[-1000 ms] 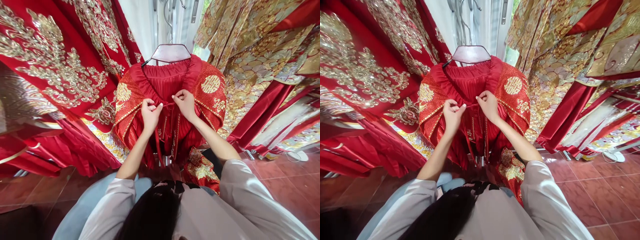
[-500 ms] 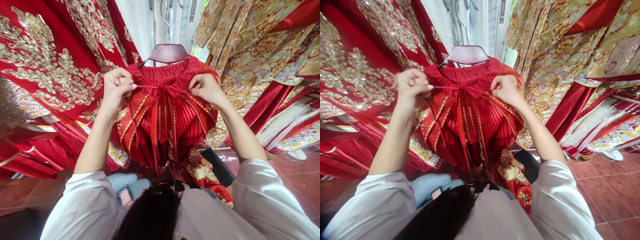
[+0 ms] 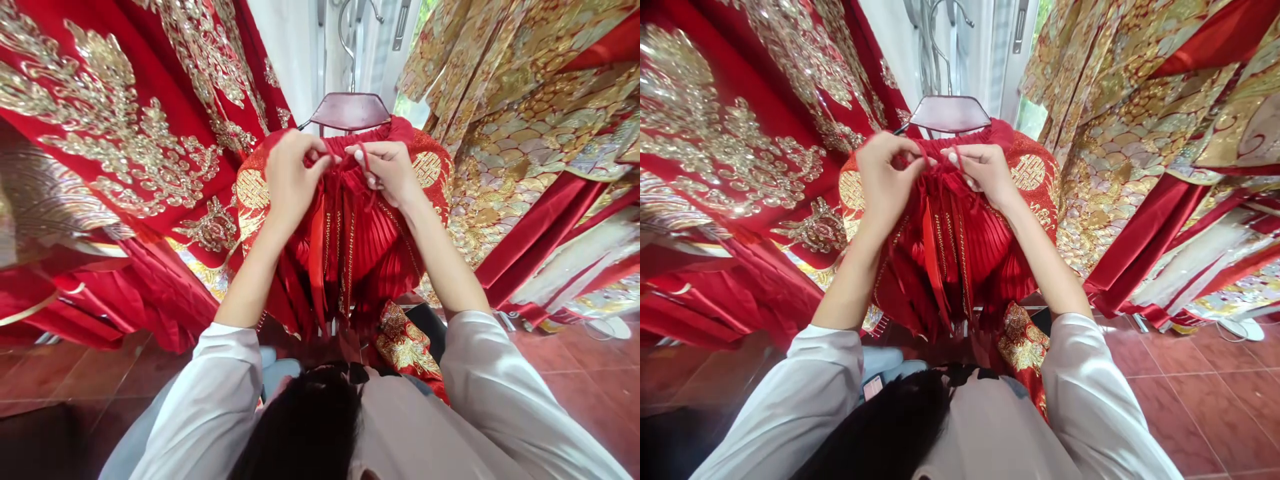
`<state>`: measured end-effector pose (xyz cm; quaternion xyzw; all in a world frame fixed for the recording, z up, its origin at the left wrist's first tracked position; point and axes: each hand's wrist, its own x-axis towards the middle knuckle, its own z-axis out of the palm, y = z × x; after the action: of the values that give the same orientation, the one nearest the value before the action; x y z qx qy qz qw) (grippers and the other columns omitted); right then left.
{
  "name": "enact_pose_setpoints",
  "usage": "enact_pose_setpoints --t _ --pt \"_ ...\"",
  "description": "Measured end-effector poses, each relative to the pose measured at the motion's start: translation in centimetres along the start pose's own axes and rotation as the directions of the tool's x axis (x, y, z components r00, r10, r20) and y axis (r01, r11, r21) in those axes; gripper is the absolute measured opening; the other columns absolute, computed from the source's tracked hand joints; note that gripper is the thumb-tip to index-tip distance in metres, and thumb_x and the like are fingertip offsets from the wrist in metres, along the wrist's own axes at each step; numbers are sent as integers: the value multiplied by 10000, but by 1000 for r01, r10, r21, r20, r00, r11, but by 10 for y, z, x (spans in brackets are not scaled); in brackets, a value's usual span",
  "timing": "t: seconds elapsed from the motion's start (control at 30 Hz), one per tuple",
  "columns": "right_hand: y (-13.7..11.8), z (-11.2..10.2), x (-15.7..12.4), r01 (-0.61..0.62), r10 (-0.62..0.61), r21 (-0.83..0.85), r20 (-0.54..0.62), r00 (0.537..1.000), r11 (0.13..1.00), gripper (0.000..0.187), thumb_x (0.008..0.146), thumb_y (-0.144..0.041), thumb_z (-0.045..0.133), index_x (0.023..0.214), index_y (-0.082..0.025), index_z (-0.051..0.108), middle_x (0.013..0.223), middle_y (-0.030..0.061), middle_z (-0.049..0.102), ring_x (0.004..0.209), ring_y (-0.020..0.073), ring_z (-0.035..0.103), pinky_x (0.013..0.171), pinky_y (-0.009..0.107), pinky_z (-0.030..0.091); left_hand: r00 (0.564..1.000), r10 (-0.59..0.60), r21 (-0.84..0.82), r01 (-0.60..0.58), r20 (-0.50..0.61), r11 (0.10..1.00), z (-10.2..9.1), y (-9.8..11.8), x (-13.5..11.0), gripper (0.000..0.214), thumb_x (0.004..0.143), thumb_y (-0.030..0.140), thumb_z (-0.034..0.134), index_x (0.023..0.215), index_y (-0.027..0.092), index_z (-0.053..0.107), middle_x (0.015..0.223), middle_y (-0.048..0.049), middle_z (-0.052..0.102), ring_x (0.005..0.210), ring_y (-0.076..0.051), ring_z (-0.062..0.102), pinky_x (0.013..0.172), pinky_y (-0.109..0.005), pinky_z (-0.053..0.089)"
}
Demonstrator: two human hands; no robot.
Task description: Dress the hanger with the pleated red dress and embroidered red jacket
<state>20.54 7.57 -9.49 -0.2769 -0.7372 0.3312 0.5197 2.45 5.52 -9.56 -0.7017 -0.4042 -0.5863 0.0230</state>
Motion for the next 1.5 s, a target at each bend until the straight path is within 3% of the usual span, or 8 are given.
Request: enact_pose_setpoints --t 0.13,0.4,0.7,0.93,1.07,1.27,1.37,1.5 --pt "11 16 -1 165 -196 -278 -85 977 946 264 884 -364 528 997 -204 705 686 -8 621 707 121 614 598 221 471 987 -2 -168 29 159 985 17 0 -4 128 800 248 663 729 172 589 668 -4 547 672 -140 529 624 -260 419" --pt "24 13 -9 311 -325 -701 119 938 642 320 944 -225 399 1167 -229 628 854 22 652 831 126 603 744 236 425 986 9 -79 4 167 997 15 -5 -8 131 830 169 578 702 162 553 658 6 563 648 -113 507 655 -236 405" --pt "15 23 -5 242 -272 -811 107 956 533 196 884 -211 442 905 -171 633 770 46 576 815 164 527 736 277 385 961 191 47 -204 197 978 10 -12 -16 98 794 105 586 791 179 522 1010 -69 541 980 -213 556 867 -350 465" --pt "12 21 -18 -78 -163 -868 -179 970 490 137 811 -215 464 733 -154 559 719 90 549 820 223 527 725 334 401 959 158 118 -189 234 975 -13 -23 -23 84 816 131 578 789 170 508 927 -72 541 908 -210 569 838 -344 479" --pt "3 20 -22 -91 -137 -822 -201 970 562 138 802 -207 467 696 -164 544 705 74 570 784 198 544 715 319 416 974 81 -54 -71 210 996 -15 -24 -24 102 836 187 589 772 176 510 779 -27 548 739 -151 569 727 -287 491" --pt "-6 19 -25 -42 -71 -477 -217 974 878 87 772 -192 509 719 -165 573 674 2 584 611 107 554 613 253 449 970 -44 -397 139 237 907 -2 -27 -21 211 848 344 605 759 186 497 656 6 533 530 -86 487 512 -198 407" --pt "-5 24 -26 -73 28 -200 -219 975 977 95 762 -213 521 692 -160 555 655 -7 584 501 76 529 507 218 433 971 -75 -413 166 227 895 1 -28 -21 235 842 366 606 739 190 490 628 10 513 505 -82 445 473 -194 360" --pt "-2 28 -20 -136 157 96 -265 951 986 161 754 -239 526 618 -169 474 542 -36 511 402 38 445 401 167 363 974 -134 -333 190 183 924 -1 -27 -19 256 841 362 601 700 190 473 574 28 418 486 -81 365 454 -200 301"
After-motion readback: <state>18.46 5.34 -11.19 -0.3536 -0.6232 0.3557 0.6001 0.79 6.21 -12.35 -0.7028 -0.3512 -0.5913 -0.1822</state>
